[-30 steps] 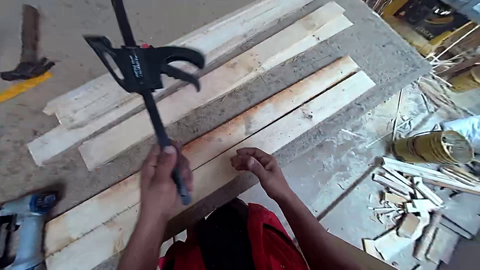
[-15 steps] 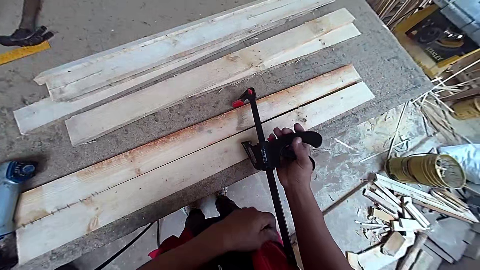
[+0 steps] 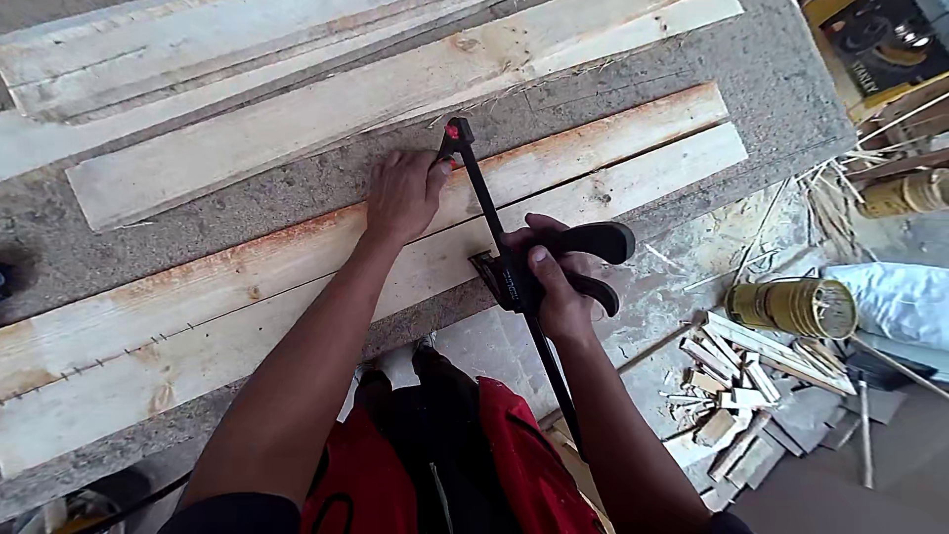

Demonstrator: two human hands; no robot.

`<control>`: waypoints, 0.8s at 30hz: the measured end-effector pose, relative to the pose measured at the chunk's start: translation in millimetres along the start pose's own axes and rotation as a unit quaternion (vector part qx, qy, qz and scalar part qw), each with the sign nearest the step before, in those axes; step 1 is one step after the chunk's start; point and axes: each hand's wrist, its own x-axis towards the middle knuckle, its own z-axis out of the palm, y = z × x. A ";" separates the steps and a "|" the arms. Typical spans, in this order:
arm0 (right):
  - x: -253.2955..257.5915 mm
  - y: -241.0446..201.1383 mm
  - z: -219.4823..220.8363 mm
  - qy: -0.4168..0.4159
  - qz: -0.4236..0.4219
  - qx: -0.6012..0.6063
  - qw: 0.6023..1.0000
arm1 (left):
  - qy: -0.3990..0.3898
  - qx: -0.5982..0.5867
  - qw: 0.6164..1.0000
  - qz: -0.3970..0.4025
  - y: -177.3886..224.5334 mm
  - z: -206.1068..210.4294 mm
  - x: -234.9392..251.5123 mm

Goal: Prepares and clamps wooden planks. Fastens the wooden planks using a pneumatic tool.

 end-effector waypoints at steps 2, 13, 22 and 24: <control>1.5 -3.2 4.4 -0.009 0.002 -0.012 1.000 | 0.011 0.017 1.000 -0.011 0.0 0.9 3.2; -26.7 -18.8 18.2 0.014 0.010 -0.067 0.998 | 0.008 0.049 0.997 -0.055 0.5 0.9 10.8; -34.2 2.8 19.0 0.009 -0.026 -0.054 0.998 | 0.052 0.063 0.997 -0.015 -2.7 6.6 4.1; -32.5 4.0 22.0 0.021 -0.044 -0.052 0.997 | 0.064 0.072 0.995 0.002 -3.4 8.5 2.1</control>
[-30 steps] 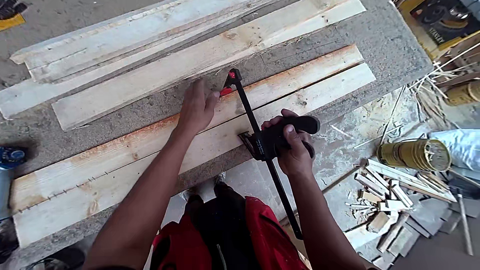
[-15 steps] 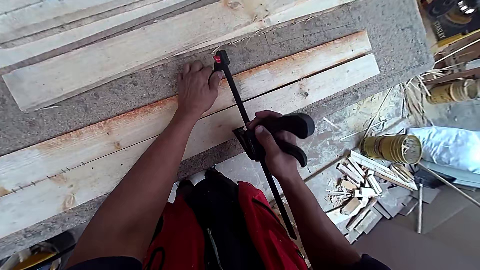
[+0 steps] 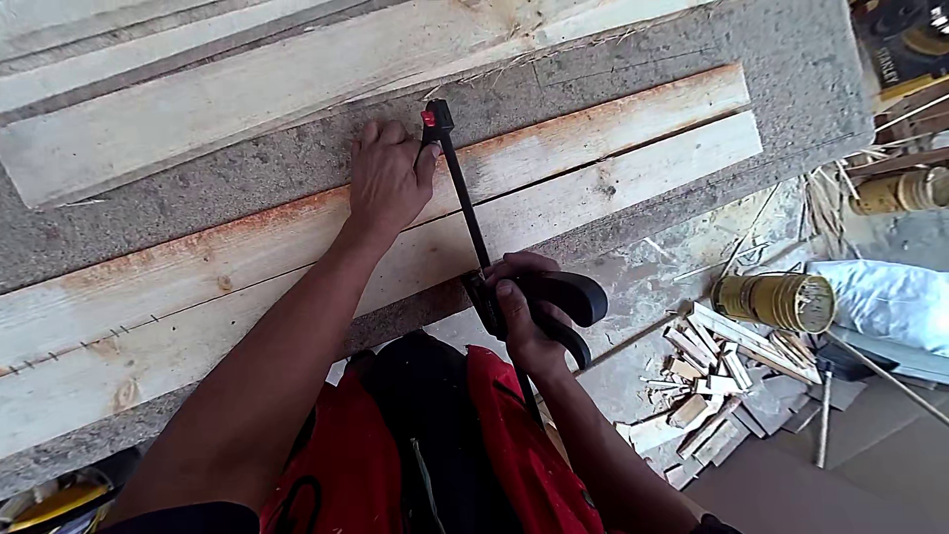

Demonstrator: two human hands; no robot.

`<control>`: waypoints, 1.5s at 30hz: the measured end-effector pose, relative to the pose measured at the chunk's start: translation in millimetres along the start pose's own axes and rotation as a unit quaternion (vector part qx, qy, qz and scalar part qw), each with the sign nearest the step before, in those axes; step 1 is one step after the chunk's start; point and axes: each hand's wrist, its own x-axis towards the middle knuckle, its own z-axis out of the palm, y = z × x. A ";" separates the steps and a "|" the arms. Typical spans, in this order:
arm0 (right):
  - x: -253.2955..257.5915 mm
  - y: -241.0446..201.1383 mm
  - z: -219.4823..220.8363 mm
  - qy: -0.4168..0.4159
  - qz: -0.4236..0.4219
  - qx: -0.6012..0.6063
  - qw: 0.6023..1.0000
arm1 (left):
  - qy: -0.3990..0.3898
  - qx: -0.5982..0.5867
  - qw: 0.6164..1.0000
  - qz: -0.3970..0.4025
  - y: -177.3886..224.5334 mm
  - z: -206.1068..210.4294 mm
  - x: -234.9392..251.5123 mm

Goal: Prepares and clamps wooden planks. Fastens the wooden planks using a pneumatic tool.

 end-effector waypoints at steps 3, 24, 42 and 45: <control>-2.1 4.4 1.3 0.024 0.000 -0.002 1.000 | 0.017 0.021 0.999 0.018 2.8 1.0 -1.8; 7.9 -19.2 4.6 0.012 -0.051 0.000 0.999 | -0.096 0.094 0.989 0.061 -15.9 -35.1 -118.8; -0.6 -25.1 22.2 0.030 -0.064 0.041 0.997 | -0.136 0.116 0.982 0.062 -15.0 -39.1 -112.0; 8.9 -18.2 29.6 0.093 -0.084 0.028 0.992 | -0.147 0.103 0.982 0.052 -13.9 -39.6 -112.3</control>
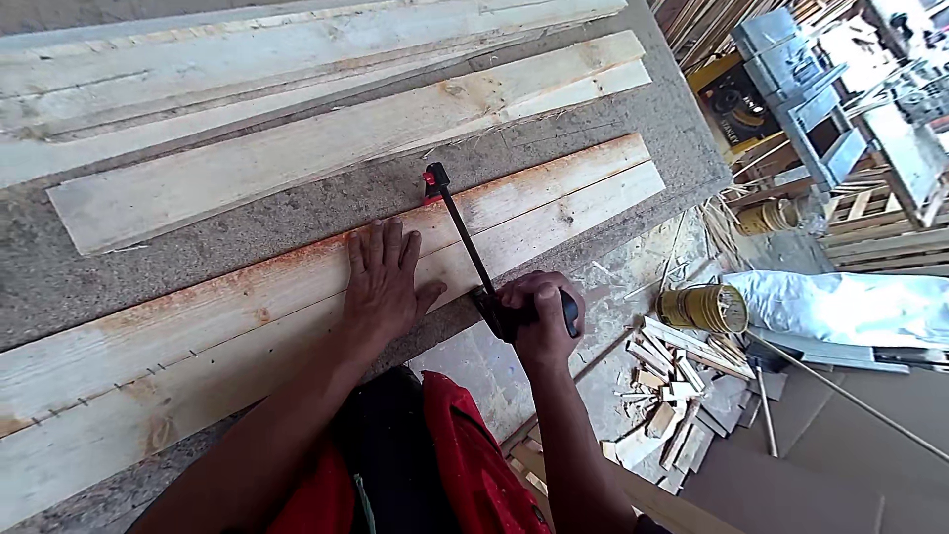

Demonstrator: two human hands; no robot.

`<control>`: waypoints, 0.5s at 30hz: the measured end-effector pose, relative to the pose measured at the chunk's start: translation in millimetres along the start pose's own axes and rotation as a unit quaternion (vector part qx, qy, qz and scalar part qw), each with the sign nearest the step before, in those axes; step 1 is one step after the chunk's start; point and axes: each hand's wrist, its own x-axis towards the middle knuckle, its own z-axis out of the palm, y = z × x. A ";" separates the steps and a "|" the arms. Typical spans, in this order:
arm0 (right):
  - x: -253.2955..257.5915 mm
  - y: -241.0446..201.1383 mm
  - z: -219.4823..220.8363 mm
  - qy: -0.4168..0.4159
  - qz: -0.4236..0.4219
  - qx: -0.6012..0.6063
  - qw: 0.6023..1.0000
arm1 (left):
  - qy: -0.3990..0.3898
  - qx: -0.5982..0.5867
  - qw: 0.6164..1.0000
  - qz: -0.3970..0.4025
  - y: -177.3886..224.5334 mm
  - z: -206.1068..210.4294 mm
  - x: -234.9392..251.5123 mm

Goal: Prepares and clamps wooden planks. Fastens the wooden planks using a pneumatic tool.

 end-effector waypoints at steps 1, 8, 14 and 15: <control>3.8 0.8 6.4 0.029 0.000 -0.008 1.000 | 0.015 -0.028 1.000 0.001 -2.6 -0.7 0.9; -0.7 -4.5 4.3 0.015 0.015 -0.034 0.999 | 0.237 -0.236 0.940 -0.065 -146.4 -75.3 -96.1; -5.1 -10.1 -17.1 -0.129 0.049 -0.014 0.990 | 0.047 0.002 0.932 -0.359 -269.2 -119.0 -264.9; -3.0 -4.8 -18.4 -0.118 0.045 -0.022 0.992 | 0.039 0.001 0.928 -0.369 -274.5 -114.0 -276.6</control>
